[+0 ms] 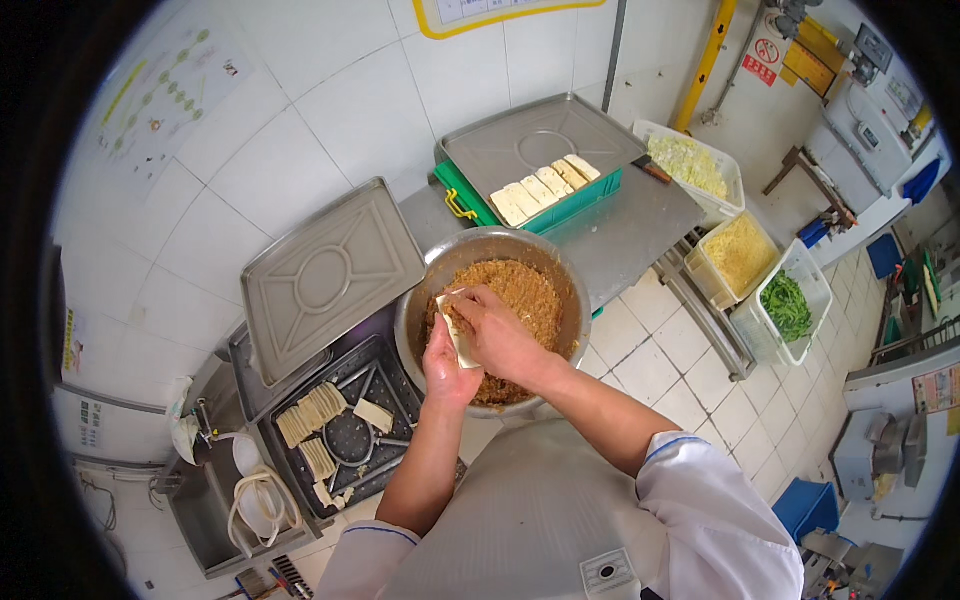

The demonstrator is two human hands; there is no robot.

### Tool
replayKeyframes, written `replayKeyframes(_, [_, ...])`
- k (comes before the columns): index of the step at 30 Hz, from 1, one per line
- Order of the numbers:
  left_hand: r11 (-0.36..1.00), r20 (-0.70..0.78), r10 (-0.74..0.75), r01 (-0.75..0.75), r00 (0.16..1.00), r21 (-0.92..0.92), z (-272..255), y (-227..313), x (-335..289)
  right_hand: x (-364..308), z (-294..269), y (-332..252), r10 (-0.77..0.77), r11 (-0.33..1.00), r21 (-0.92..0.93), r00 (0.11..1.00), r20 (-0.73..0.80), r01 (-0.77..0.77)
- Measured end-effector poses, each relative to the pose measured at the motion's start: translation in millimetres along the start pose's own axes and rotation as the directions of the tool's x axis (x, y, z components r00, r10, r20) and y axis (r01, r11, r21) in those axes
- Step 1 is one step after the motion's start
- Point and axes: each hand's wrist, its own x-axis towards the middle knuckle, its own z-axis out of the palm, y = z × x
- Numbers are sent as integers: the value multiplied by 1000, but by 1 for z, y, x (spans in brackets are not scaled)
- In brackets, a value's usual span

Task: The person repeatedly scoops a brown filling from a large metal bowl and spreads it onto rectangular white tofu slices. They then place another tofu slice on top to form a sandwich and set the assembled unit onto a metal tray. The process is repeated continuously throughout the clip.

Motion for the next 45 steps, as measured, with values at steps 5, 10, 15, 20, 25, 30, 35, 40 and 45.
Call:
replayKeyframes(5, [999,23,11,-10,1000,-40,16,5,-5,-6,5,-11,-66,986,-162,989,-136,43])
replayKeyframes(10, [997,52,21,-17,998,-79,25,11,-11,-14,6,-20,-150,984,-123,974,-169,130])
replayKeyframes(15, [996,134,74,-67,988,-58,29,13,-11,-14,11,-28,-287,933,-267,945,-154,240])
replayKeyframes(20, [998,148,62,-58,987,-34,29,18,-8,-13,11,-28,-262,945,-231,958,-117,230])
replayKeyframes(25, [997,-8,66,-67,998,-44,35,22,-4,-18,9,-32,-269,950,-203,953,-137,239])
replayKeyframes(30, [992,2,121,-121,993,-44,36,25,9,-23,6,-31,-375,890,-304,925,-59,341])
replayKeyframes(35, [993,-33,78,-80,996,-81,30,23,16,-26,4,-30,-340,917,-234,940,-38,322])
replayKeyframes(40, [988,49,112,-106,993,-114,25,28,22,-31,1,-13,-245,962,-146,964,-100,230])
replayKeyframes(45, [942,-56,191,-199,980,-269,21,35,21,-40,21,84,213,963,-177,976,43,-202])
